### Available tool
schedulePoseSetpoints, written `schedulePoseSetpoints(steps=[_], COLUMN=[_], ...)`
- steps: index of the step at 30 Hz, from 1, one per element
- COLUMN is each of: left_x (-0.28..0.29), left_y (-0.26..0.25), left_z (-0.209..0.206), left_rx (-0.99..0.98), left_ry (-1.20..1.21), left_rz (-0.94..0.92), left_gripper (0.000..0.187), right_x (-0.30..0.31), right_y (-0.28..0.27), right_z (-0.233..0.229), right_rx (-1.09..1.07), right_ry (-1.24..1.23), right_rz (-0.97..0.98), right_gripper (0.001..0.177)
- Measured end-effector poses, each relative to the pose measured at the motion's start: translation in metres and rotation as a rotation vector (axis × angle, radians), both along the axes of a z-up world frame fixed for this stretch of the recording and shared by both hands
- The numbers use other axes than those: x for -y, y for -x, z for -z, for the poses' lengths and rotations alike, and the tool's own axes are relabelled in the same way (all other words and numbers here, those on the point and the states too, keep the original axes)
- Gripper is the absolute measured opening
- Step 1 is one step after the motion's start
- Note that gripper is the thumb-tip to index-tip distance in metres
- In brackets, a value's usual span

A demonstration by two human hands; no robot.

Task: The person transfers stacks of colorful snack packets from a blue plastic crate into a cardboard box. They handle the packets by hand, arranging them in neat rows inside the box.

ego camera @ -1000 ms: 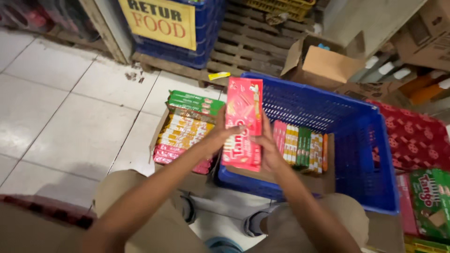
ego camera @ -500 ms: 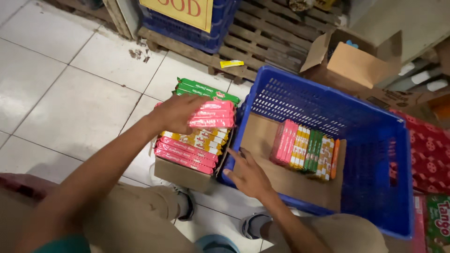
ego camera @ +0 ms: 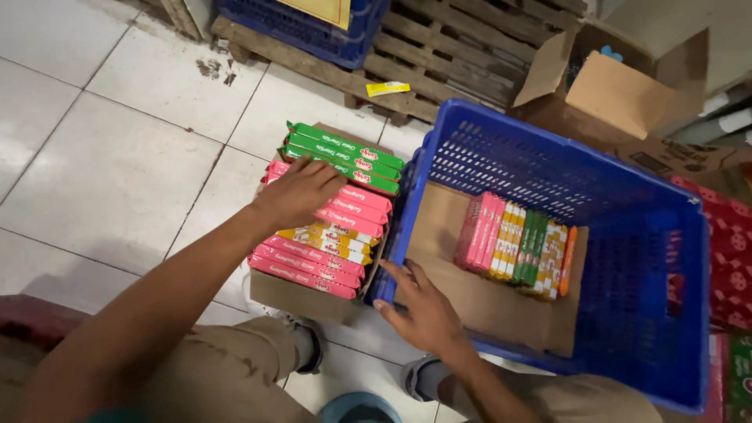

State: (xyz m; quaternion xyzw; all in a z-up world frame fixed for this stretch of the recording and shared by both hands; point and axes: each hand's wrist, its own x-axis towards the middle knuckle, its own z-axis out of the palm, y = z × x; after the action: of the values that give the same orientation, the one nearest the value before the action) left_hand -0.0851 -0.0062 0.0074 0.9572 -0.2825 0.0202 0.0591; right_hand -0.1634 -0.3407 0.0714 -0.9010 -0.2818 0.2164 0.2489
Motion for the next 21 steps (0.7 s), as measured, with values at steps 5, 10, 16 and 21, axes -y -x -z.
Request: schedulePoseSetpoints(steps=[5, 10, 16, 21], left_x=[-0.004, 0.001, 0.019, 0.029], left_y=[0.001, -0.001, 0.006, 0.01], left_z=[0.016, 0.017, -0.011, -0.017], left_rx=[0.037, 0.028, -0.14, -0.214], left_ry=[0.072, 0.114, -0.044, -0.154], left_rz=[0.04, -0.007, -0.141, -0.27], left_gripper=[0.095, 0.094, 0.113, 0.112], right_x=[-0.004, -0.001, -0.001, -0.003], right_y=[0.0, 0.002, 0.004, 0.003], right_z=[-0.013, -0.007, -0.006, -0.011], right_rx=[-0.052, -0.002, -0.008, -0.056], right_ry=[0.079, 0.033, 0.034, 0.068], right_rz=[0.02, 0.006, 0.019, 0.024], right_gripper=[0.067, 0.067, 0.068, 0.069])
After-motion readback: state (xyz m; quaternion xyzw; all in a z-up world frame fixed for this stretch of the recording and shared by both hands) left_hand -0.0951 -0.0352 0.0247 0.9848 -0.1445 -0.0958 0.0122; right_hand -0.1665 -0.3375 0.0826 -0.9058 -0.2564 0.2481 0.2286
